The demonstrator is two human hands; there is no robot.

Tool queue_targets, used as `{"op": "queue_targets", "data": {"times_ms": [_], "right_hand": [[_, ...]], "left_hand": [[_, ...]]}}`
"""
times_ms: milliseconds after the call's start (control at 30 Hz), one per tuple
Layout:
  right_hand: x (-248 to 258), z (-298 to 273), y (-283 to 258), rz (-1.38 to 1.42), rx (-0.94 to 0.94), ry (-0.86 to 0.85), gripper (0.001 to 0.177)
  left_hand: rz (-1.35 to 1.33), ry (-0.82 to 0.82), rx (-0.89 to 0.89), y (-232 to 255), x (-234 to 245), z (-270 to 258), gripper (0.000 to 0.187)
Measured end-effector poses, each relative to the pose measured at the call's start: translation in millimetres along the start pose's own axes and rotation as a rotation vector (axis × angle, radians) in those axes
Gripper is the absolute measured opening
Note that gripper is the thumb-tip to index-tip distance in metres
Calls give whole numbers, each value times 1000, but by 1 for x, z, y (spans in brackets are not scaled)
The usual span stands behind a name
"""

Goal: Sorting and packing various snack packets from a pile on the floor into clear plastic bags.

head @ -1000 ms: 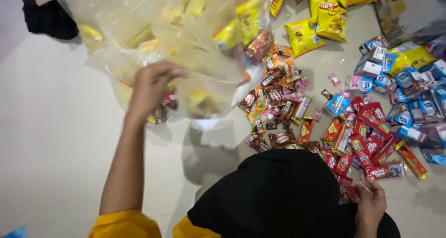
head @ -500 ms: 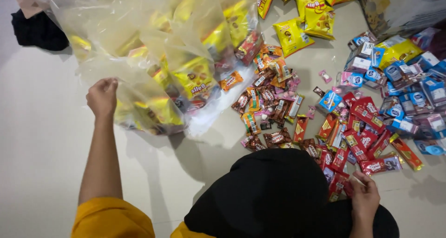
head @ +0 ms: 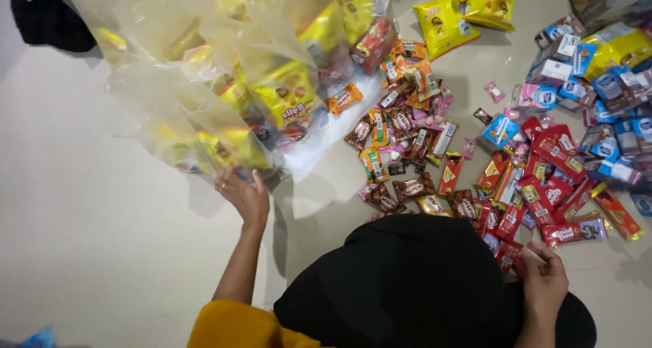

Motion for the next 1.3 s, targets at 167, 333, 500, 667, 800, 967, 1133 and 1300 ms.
{"op": "queue_targets", "data": {"times_ms": [167, 333, 500, 667, 800, 967, 1133, 1300], "right_hand": [[-1, 3, 2, -19, 63, -14, 25], [-6, 26, 39, 56, 136, -52, 23], [-8, 19, 25, -69, 84, -62, 26], [-8, 37, 57, -63, 163, -70, 27], [-5, 18, 25, -99, 107, -63, 27], [-11, 27, 39, -129, 64, -67, 27], [-17, 24, 33, -65, -3, -69, 28], [-14, 31, 43, -237, 112, -59, 30]], "left_hand": [[-99, -362, 126, -67, -67, 22, 88], [-129, -361, 138, -25, -42, 31, 90], [-193, -400, -361, 20, -56, -13, 46], [-9, -716, -312, 3, -132, -45, 52], [42, -708, -292, -16, -161, -51, 52], [3, -727, -189, -13, -155, -38, 35], [52, -794, -83, -25, -162, -32, 43], [55, -844, -37, -23, -159, -30, 19]]}}
Point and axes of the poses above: each hand's wrist, its own z-axis towards the middle knuckle, its own x-axis out of the back of the hand, y = z × x, the point moved 5 cm from there along z, towards the middle knuckle, and after that the axes turned 5 degrees about y, right-handed, at the moved point
